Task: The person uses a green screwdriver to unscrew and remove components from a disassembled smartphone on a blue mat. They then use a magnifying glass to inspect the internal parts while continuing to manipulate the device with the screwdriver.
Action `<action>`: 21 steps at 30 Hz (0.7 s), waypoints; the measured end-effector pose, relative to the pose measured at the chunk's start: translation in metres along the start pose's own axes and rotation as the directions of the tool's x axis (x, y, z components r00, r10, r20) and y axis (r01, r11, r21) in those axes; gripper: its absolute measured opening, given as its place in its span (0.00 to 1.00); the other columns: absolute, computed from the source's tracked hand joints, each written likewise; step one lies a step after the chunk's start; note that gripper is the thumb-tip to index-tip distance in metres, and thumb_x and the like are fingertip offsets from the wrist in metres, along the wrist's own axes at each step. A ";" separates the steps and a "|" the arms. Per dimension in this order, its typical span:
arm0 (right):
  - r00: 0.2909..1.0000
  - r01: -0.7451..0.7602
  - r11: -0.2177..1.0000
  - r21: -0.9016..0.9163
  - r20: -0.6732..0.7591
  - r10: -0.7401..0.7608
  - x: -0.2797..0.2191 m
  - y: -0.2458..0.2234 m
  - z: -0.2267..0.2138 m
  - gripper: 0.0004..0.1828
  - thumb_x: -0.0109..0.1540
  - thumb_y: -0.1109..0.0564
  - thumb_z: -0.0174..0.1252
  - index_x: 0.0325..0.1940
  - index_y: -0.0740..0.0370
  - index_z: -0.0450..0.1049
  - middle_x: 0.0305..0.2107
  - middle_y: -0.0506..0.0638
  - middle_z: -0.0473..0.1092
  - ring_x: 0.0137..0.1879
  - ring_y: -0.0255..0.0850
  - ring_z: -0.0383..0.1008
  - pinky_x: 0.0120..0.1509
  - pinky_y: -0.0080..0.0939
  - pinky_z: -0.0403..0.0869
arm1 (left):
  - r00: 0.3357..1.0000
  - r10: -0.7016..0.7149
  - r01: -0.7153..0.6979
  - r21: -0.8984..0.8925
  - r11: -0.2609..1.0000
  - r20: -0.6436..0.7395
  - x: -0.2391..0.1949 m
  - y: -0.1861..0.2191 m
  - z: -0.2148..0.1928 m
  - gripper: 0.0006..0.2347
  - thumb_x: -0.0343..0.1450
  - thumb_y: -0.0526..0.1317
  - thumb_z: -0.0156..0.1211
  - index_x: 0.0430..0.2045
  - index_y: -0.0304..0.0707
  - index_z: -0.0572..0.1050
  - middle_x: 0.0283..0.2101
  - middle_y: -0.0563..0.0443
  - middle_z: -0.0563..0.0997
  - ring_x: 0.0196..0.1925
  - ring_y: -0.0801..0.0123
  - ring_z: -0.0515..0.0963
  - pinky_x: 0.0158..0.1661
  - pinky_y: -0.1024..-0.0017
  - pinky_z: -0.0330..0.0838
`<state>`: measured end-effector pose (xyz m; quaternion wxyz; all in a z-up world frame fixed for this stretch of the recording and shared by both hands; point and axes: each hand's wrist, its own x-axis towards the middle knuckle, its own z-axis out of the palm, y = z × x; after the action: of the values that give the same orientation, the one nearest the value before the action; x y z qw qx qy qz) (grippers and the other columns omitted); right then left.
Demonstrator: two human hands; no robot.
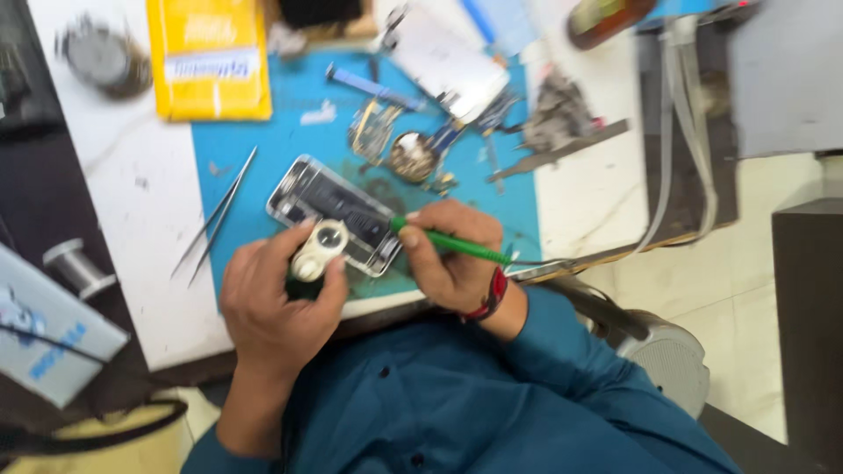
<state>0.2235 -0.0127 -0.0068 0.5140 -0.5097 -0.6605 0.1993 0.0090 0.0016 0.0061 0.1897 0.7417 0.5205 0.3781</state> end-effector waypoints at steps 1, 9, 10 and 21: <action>1.000 -0.010 1.000 -0.026 -0.004 0.010 -0.001 -0.003 -0.005 0.05 0.65 0.64 0.62 0.44 0.66 0.74 0.29 0.53 0.74 0.31 0.41 0.75 0.37 0.38 0.71 | 1.000 -0.002 0.002 0.005 1.000 -0.014 0.000 0.000 0.001 0.17 0.65 0.37 0.72 0.47 0.37 0.77 0.41 0.45 0.82 0.43 0.52 0.79 0.46 0.60 0.73; 0.998 0.061 0.985 -0.163 0.017 -0.059 -0.020 -0.034 -0.044 0.07 0.63 0.64 0.65 0.45 0.64 0.76 0.33 0.54 0.76 0.35 0.46 0.79 0.38 0.40 0.75 | 1.000 -0.001 0.003 0.070 0.998 -0.025 -0.004 0.002 0.003 0.14 0.65 0.37 0.71 0.43 0.36 0.80 0.37 0.45 0.81 0.39 0.53 0.79 0.42 0.61 0.72; 0.996 0.082 0.980 -0.184 0.042 -0.076 -0.022 -0.037 -0.048 0.07 0.62 0.64 0.65 0.44 0.64 0.76 0.33 0.54 0.76 0.36 0.48 0.79 0.39 0.41 0.76 | 1.000 0.000 0.002 0.070 0.998 -0.027 -0.004 0.003 0.004 0.14 0.65 0.37 0.70 0.43 0.36 0.80 0.37 0.45 0.81 0.39 0.53 0.79 0.42 0.61 0.72; 0.977 0.085 0.948 -0.307 0.214 -0.018 -0.038 -0.051 -0.068 0.08 0.54 0.63 0.64 0.37 0.58 0.81 0.33 0.51 0.74 0.34 0.45 0.78 0.37 0.42 0.76 | 0.999 0.011 -0.008 0.091 0.996 -0.032 -0.007 0.002 0.006 0.14 0.65 0.38 0.70 0.43 0.35 0.80 0.37 0.45 0.82 0.38 0.53 0.79 0.42 0.60 0.72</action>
<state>0.2576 -0.0842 0.0414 0.3590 -0.5439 -0.7472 0.1304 0.0131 -0.0046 0.0012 0.1456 0.7457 0.5365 0.3672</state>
